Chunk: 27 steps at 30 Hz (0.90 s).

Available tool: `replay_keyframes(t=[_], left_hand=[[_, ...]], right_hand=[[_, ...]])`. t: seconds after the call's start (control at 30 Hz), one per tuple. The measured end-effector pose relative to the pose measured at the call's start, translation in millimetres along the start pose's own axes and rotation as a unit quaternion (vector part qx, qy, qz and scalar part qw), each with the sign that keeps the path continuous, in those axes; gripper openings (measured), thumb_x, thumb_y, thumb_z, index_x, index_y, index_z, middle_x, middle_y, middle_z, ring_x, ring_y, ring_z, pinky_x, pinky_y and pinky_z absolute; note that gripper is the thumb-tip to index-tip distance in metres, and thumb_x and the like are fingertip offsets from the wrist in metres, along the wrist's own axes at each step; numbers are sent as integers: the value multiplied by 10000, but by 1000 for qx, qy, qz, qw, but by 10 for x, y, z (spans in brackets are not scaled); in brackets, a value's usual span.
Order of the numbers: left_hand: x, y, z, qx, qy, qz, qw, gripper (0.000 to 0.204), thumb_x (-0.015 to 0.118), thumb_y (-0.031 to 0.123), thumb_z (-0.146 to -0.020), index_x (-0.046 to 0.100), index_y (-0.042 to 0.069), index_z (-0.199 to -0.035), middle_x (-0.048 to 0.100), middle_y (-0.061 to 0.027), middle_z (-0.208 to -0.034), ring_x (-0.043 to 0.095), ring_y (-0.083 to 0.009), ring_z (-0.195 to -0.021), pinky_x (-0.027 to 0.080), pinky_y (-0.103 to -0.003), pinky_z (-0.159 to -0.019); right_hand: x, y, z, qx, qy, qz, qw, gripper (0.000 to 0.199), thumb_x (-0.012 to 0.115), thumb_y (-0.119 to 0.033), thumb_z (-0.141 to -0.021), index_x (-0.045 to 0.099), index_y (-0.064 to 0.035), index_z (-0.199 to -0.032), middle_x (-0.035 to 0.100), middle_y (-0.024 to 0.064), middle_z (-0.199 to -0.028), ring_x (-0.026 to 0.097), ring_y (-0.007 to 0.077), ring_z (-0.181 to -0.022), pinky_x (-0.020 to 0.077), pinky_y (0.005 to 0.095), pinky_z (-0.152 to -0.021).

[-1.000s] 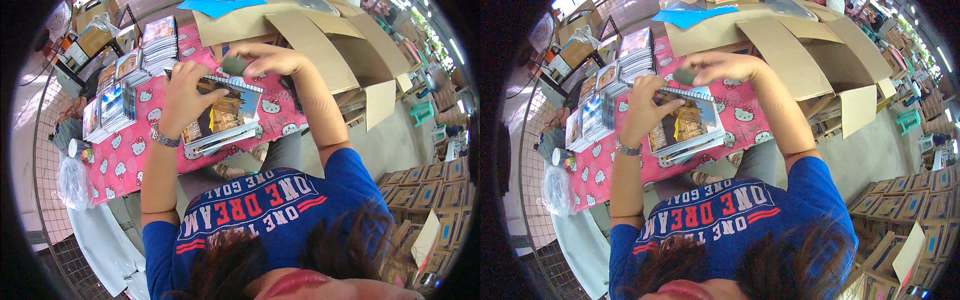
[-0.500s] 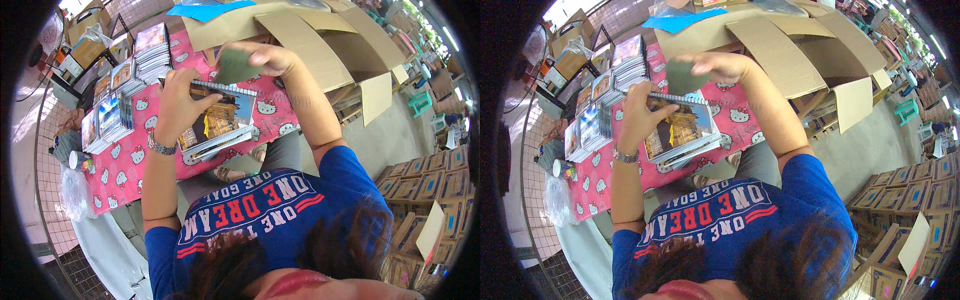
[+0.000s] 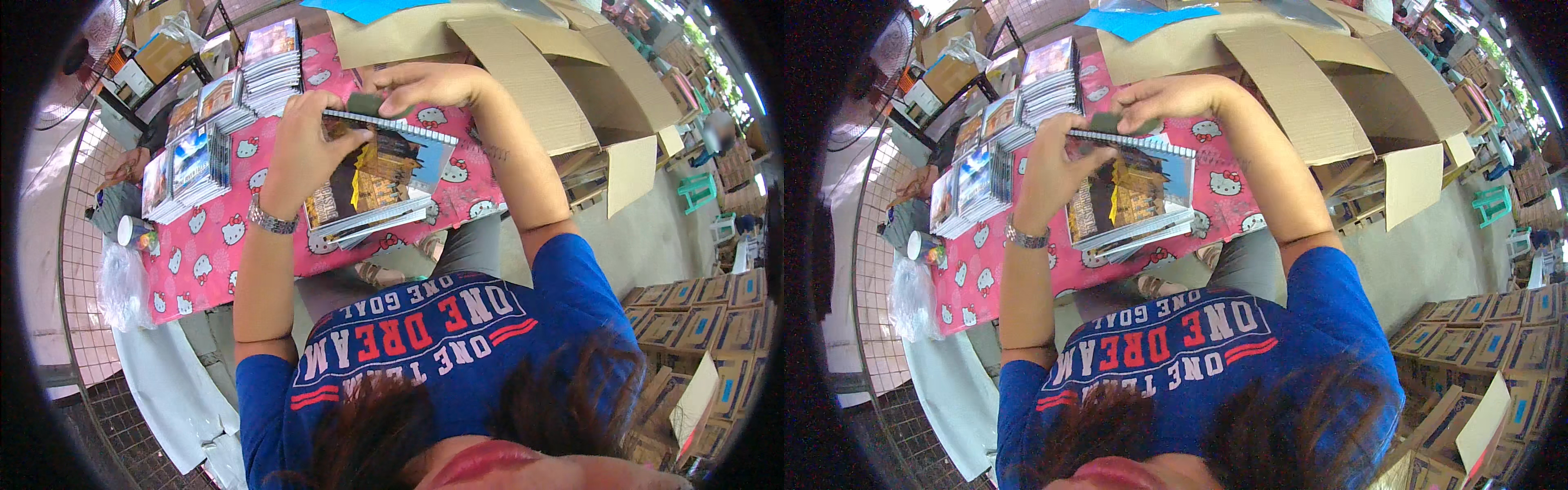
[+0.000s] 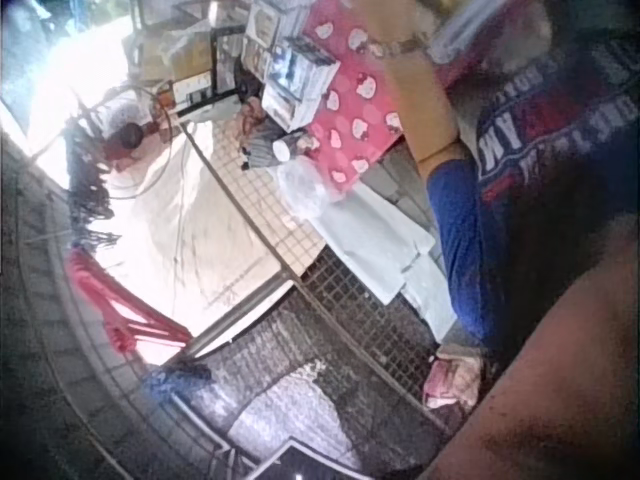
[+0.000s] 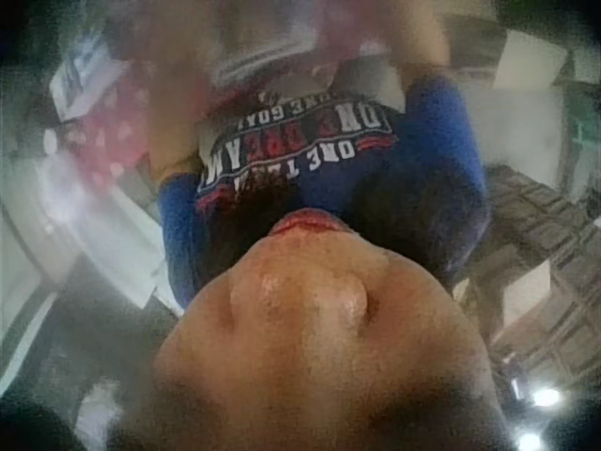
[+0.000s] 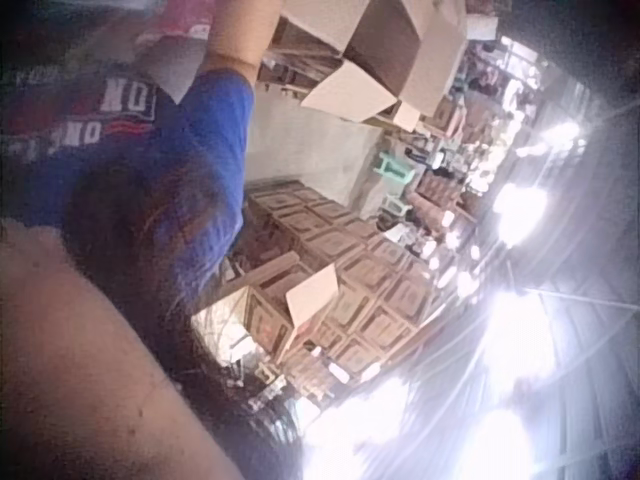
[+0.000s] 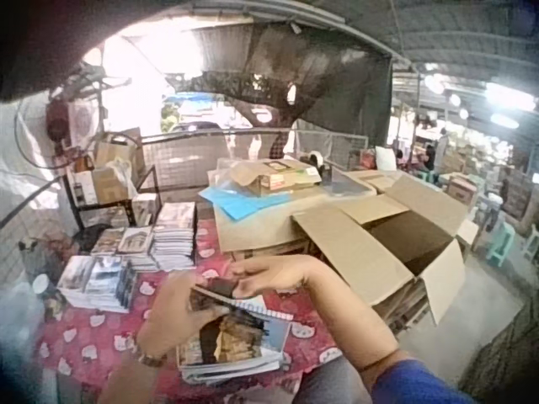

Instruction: The person removes stacks of spiral notebooks from a cardboard box, places them on a table covered with a pink cloth, and sorts them into different piles based on their cover designs using scissors to cut through the plastic packaging.

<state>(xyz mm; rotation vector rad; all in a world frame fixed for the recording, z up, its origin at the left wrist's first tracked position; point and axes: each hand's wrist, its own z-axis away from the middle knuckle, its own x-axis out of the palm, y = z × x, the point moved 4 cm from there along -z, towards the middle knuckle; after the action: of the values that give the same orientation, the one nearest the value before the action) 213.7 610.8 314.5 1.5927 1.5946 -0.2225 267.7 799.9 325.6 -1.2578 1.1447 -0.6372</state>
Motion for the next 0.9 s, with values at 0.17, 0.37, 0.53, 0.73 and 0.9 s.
replay_keyframes(t=[0.17, 0.37, 0.53, 0.73, 0.9], left_hand=[[-94, -248, 38, -22, -26, 17, 999, 398, 820, 141, -707, 589, 35, -1012, 585, -94, -957, 577, -239, -878, 470, -347, -777], [-86, -315, 43, -48, -17, 41, 998, 333, 805, 96, -722, 600, 27, -975, 601, -47, -897, 578, -146, -779, 473, -297, -726], [-36, -428, 56, -147, -31, 103, 983, 241, 788, 99, -770, 628, 34, -938, 638, -9, -809, 577, -82, -675, 473, -240, -618], [-114, -400, 106, -212, -6, 183, 960, 244, 781, 131, -793, 666, 16, -976, 654, -28, -790, 580, -84, -603, 457, -222, -552], [-327, -487, 358, -261, 122, 271, 919, 217, 676, 85, -882, 660, -39, -1060, 672, -102, -844, 637, -135, -627, 507, -231, -567]], right_hand=[[-2, 58, -171, -1, -37, -27, 999, 584, 615, -430, -850, 527, -35, -1270, 593, 54, -1139, 522, 141, -1045, 420, 300, -896], [-15, 112, -244, -51, -41, -177, 982, 598, 626, -450, -861, 513, -59, -1299, 597, 54, -1148, 553, 150, -1027, 414, 281, -929], [-13, 123, -358, -15, -11, -63, 998, 614, 626, -431, -863, 510, -45, -1327, 568, 48, -1229, 513, 152, -1113, 403, 312, -965], [-353, 955, -148, 131, 85, 63, 986, 395, 608, -373, -871, 657, -50, -1092, 633, 90, -1173, 566, 164, -1002, 445, 299, -888], [-601, 2735, 822, 412, 364, 255, 796, 547, 607, -437, -857, 576, -57, -1250, 576, 196, -1280, 602, 360, -1109, 472, 423, -944]])
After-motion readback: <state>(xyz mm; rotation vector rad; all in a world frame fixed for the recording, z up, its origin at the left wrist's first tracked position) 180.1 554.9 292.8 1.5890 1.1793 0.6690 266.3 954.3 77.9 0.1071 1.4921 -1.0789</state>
